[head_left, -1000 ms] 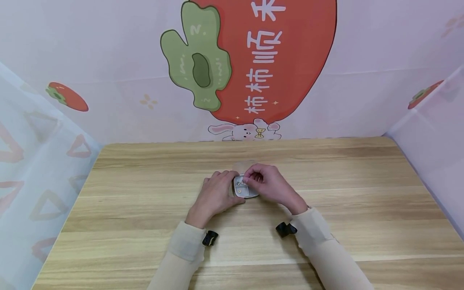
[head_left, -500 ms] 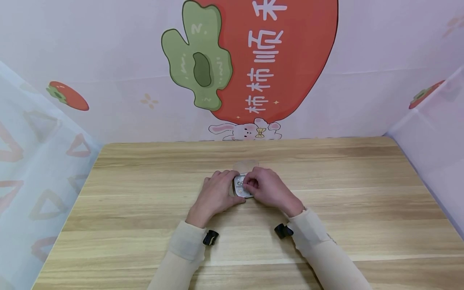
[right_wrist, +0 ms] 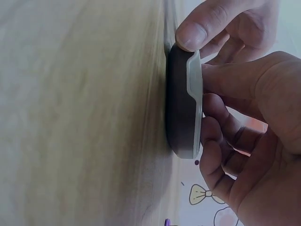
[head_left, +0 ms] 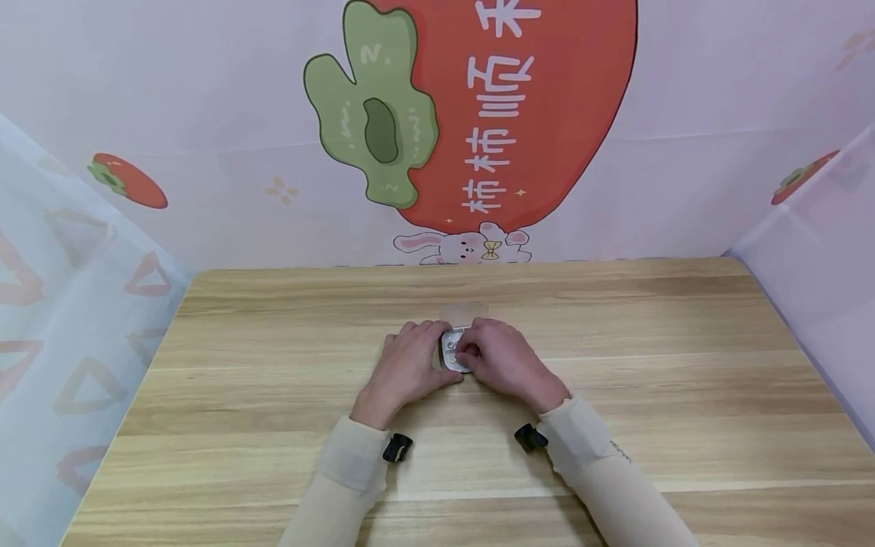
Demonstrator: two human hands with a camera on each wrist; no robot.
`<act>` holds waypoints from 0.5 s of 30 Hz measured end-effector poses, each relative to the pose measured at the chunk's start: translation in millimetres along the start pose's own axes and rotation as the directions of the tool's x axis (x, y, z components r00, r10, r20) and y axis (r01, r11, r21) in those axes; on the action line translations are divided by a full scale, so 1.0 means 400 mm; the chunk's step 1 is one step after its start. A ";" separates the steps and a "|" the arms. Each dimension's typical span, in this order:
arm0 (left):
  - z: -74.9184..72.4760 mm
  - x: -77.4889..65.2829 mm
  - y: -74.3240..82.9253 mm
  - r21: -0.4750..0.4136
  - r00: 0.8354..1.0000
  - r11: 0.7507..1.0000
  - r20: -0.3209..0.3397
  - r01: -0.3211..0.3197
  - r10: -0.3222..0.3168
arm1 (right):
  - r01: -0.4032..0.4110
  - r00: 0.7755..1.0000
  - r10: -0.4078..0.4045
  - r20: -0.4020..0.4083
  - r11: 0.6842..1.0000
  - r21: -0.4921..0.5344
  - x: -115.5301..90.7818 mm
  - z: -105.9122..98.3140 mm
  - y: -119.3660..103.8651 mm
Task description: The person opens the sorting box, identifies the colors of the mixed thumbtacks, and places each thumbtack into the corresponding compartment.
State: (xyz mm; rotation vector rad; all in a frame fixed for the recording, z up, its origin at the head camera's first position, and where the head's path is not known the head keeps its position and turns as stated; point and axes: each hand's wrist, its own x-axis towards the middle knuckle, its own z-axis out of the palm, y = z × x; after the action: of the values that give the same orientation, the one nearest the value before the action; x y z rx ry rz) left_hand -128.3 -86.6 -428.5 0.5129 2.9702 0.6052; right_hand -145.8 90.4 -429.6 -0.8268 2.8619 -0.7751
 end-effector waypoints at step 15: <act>-0.002 0.001 0.001 0.006 1.000 1.000 0.004 -0.006 0.006 | 0.019 1.000 -0.019 -0.007 0.999 -0.051 -0.002 0.001 -0.003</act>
State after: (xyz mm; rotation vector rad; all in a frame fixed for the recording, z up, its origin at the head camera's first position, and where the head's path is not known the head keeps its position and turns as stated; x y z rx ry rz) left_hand -128.6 -86.4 -427.8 0.5237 2.9687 0.5947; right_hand -144.5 89.7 -429.3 -0.8599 2.8954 -0.7119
